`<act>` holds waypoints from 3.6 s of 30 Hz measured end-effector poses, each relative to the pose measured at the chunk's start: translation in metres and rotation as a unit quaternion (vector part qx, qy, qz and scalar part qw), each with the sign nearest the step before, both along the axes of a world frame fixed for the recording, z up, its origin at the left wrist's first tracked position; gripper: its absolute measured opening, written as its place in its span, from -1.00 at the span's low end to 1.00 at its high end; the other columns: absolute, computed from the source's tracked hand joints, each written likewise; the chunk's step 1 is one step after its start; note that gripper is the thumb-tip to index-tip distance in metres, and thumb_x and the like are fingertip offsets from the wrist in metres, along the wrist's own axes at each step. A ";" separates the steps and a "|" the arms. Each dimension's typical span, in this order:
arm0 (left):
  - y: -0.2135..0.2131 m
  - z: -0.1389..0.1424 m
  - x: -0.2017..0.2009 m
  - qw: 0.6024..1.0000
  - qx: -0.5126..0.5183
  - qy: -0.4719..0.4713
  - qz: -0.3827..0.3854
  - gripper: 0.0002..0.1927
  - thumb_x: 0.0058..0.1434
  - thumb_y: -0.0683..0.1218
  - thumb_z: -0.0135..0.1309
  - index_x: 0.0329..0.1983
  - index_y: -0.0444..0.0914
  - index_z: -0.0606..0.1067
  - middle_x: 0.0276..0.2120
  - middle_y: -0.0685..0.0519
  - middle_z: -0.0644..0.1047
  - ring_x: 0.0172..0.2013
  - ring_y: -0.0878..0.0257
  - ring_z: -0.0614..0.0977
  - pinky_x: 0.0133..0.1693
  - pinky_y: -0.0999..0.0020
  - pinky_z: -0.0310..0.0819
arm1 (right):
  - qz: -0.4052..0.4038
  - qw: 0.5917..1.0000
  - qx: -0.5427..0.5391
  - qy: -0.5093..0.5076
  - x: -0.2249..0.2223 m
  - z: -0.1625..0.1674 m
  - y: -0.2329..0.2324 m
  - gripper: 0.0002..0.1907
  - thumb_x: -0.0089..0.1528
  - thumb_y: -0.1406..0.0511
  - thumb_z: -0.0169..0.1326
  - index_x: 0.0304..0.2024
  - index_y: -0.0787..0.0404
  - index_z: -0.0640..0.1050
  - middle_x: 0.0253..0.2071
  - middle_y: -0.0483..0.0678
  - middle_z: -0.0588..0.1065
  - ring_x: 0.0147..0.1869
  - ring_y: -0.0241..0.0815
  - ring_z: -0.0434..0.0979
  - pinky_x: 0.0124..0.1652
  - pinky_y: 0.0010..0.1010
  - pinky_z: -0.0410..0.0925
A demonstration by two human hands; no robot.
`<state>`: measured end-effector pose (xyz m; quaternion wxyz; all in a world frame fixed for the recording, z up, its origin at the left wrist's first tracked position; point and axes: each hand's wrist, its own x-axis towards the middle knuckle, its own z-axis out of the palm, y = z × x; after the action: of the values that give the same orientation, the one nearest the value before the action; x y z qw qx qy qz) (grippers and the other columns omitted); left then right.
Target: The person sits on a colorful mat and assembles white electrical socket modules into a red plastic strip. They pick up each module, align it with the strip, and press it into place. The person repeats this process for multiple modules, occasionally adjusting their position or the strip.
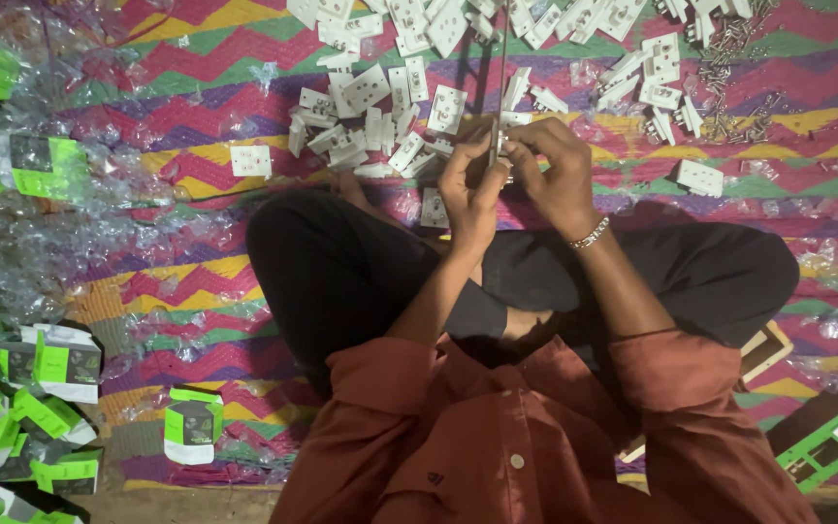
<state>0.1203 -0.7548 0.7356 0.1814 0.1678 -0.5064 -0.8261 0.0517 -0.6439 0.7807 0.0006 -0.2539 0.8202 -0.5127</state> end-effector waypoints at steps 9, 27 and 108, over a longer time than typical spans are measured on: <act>0.027 -0.006 0.017 1.000 -0.007 0.019 -0.007 -0.73 0.30 -0.32 0.10 0.07 -0.41 0.48 0.08 -0.03 0.54 -0.07 0.36 0.54 -0.05 0.45 0.46 | 0.025 0.999 0.021 0.036 0.012 0.001 0.032 -0.86 0.31 0.49 0.21 -0.08 0.32 0.63 -0.21 0.05 0.54 -0.13 -0.04 0.56 -0.13 -0.30 0.39; 0.048 -0.002 0.020 0.996 -0.086 0.014 -0.003 -0.78 0.26 -0.30 0.08 -0.03 -0.40 0.49 0.14 -0.05 0.53 -0.05 0.36 0.56 -0.05 0.45 0.50 | -0.057 0.962 -0.137 -0.227 0.017 -0.037 0.040 -0.75 0.50 0.31 0.00 -0.23 0.33 0.55 -0.38 -0.23 0.48 -0.34 -0.51 0.43 -0.34 -0.59 0.31; 0.083 -0.025 0.044 1.000 0.002 0.010 -0.023 -0.77 0.27 -0.31 0.12 -0.01 -0.45 0.49 0.11 -0.08 0.56 -0.25 0.37 0.58 -0.20 0.46 0.51 | -0.077 0.962 -0.136 -0.223 0.030 -0.066 0.078 -0.76 0.38 0.45 0.03 -0.43 0.35 0.45 -0.46 -0.18 0.48 -0.41 -0.48 0.40 -0.41 -0.57 0.27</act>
<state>0.1644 -0.6722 0.7106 0.1676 0.1482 -0.5064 -0.8328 0.0814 -0.5660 0.7143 0.1097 -0.0673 0.7391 -0.6612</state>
